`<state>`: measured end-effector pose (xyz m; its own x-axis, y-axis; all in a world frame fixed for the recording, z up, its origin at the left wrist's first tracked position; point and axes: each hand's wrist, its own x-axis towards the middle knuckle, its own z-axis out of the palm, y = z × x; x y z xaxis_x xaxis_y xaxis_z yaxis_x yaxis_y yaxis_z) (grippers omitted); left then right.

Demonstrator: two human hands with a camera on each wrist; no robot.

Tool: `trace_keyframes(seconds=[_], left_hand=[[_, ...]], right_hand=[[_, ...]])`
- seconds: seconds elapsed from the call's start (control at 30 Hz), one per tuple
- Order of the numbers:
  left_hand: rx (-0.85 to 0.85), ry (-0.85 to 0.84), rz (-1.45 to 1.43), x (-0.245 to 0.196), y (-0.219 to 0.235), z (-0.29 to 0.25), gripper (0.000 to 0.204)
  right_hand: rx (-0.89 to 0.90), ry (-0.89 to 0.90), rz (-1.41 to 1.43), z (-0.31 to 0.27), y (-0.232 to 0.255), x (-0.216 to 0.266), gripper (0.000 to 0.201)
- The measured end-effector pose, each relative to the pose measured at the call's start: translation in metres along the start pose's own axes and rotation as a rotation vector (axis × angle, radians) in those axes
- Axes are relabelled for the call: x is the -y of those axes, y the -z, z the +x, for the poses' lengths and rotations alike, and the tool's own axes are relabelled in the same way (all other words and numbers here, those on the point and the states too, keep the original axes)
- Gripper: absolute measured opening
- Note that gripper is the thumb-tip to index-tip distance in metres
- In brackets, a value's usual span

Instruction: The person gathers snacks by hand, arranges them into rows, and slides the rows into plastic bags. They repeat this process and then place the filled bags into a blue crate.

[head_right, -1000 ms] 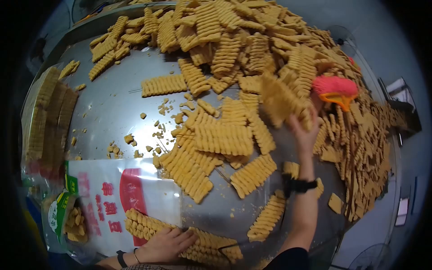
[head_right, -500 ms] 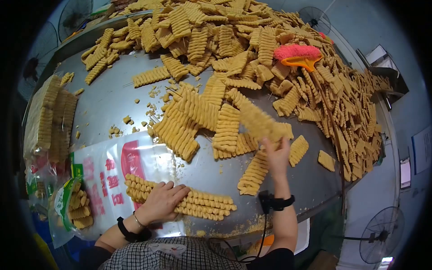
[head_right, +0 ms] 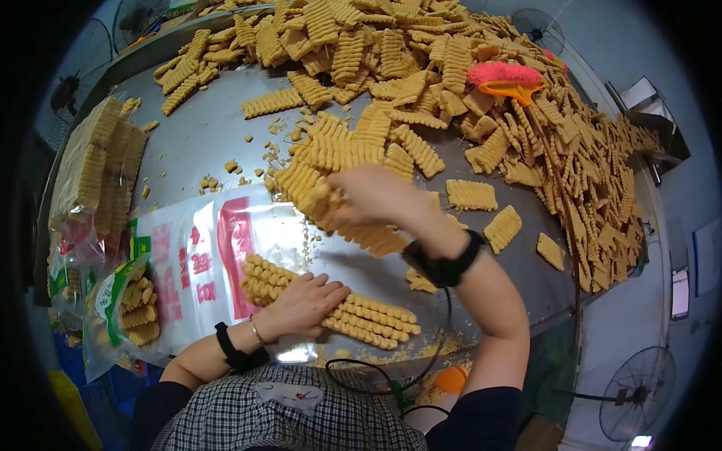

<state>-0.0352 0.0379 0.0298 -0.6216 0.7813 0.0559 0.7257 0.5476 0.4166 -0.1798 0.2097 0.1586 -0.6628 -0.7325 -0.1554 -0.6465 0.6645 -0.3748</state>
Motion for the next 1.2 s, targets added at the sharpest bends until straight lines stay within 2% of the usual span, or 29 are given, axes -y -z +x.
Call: trace_keyframes(seconds=[0.03, 0.1, 0.13, 0.17, 0.2, 0.27, 0.3, 0.33, 0.4, 0.43, 0.47, 0.53, 0.57, 0.6, 0.63, 0.67, 0.73, 0.77, 0.83, 0.9, 0.93, 1.0, 1.03, 1.07, 1.13, 1.2], left_hand=[[0.013, -0.039, 0.010, -0.001, -0.004, 0.002, 0.071], [0.059, -0.032, -0.004, -0.004, -0.009, 0.003, 0.077], [0.000, -0.090, 0.057, -0.007, -0.005, 0.003, 0.079], [-0.055, -0.151, 0.115, -0.009, -0.002, 0.001, 0.082], [0.013, -0.121, 0.031, -0.007, -0.009, 0.000, 0.082], [0.041, -0.061, 0.001, -0.009, -0.011, -0.001, 0.080], [0.072, -0.005, -0.033, -0.011, -0.012, -0.003, 0.078], [-0.033, -0.033, 0.029, -0.009, -0.013, -0.002, 0.072], [-0.009, -0.044, -0.022, -0.007, -0.011, 0.000, 0.069], [0.015, -0.046, -0.064, -0.006, -0.010, 0.001, 0.067], [-0.097, -0.083, -0.051, -0.005, -0.009, 0.001, 0.061], [-0.077, -0.088, -0.059, -0.004, -0.011, 0.002, 0.060], [-0.056, -0.068, -0.051, -0.004, -0.011, 0.003, 0.059], [-0.065, -0.062, -0.067, -0.006, -0.008, 0.004, 0.058], [-0.056, -0.092, -0.080, -0.008, -0.007, 0.005, 0.058], [-0.046, -0.063, -0.063, -0.010, -0.006, 0.005, 0.059], [-0.071, -0.038, -0.040, -0.011, -0.007, 0.006, 0.061], [-0.062, -0.059, -0.041, -0.012, -0.005, 0.007, 0.061], [-0.032, -0.015, -0.038, -0.015, -0.001, 0.009, 0.061], [-0.047, -0.028, -0.033, -0.015, -0.002, 0.009, 0.062], [-0.038, -0.024, -0.020, -0.016, -0.002, 0.008, 0.062], [-0.038, -0.012, 0.005, -0.016, -0.002, 0.009, 0.062], [-0.031, -0.019, 0.012, -0.016, -0.003, 0.009, 0.062], [-0.027, -0.023, 0.020, -0.015, -0.005, 0.008, 0.063], [-0.042, -0.023, 0.044, -0.013, -0.009, 0.008, 0.063], [-0.036, -0.027, 0.054, -0.015, -0.006, 0.007, 0.064]], right_hand=[[0.057, -0.070, -0.082, 0.018, -0.020, 0.012, 0.031], [0.026, -0.117, -0.116, 0.047, -0.077, 0.018, 0.031], [0.046, -0.099, -0.044, 0.055, -0.099, 0.024, 0.032], [0.074, -0.089, 0.051, 0.064, -0.131, 0.019, 0.042], [0.062, -0.034, 0.125, 0.057, -0.135, 0.028, 0.043], [0.055, 0.016, 0.200, 0.039, -0.126, 0.039, 0.043], [0.041, -0.068, 0.397, 0.024, -0.115, 0.040, 0.044], [0.022, -0.157, 0.591, 0.007, -0.104, 0.038, 0.046], [-0.316, -0.047, 0.332, -0.047, -0.096, 0.039, 0.042], [-0.251, -0.071, 0.279, -0.080, -0.087, 0.046, 0.041], [-0.186, -0.101, 0.227, -0.113, -0.076, 0.060, 0.041], [0.159, -0.198, 0.479, -0.167, -0.063, 0.098, 0.038], [0.283, -0.233, 0.671, -0.197, -0.079, 0.107, 0.040], [0.271, -0.118, 0.763, -0.226, -0.104, 0.113, 0.042], [0.453, -0.285, 0.869, -0.244, -0.107, 0.129, 0.042], [0.592, -0.417, 0.810, -0.263, -0.120, 0.137, 0.041], [0.714, -0.612, 0.856, -0.321, -0.179, 0.143, 0.038], [0.698, -0.625, 0.869, -0.348, -0.202, 0.143, 0.038], [0.742, -0.671, 0.616, -0.387, -0.231, 0.138, 0.036], [0.361, -0.640, 0.774, -0.372, -0.207, 0.103, 0.033], [0.169, -0.824, 0.709, -0.350, -0.177, 0.089, 0.031], [-0.306, -0.899, 0.434, -0.340, -0.176, 0.032, 0.026], [-0.523, -0.926, 0.375, -0.318, -0.155, 0.012, 0.022], [-0.698, -0.885, 0.433, -0.313, -0.153, -0.028, 0.020], [-0.894, -0.841, 0.328, -0.300, -0.154, -0.114, 0.017], [-0.801, -0.966, 0.156, -0.279, -0.138, -0.174, 0.030]])
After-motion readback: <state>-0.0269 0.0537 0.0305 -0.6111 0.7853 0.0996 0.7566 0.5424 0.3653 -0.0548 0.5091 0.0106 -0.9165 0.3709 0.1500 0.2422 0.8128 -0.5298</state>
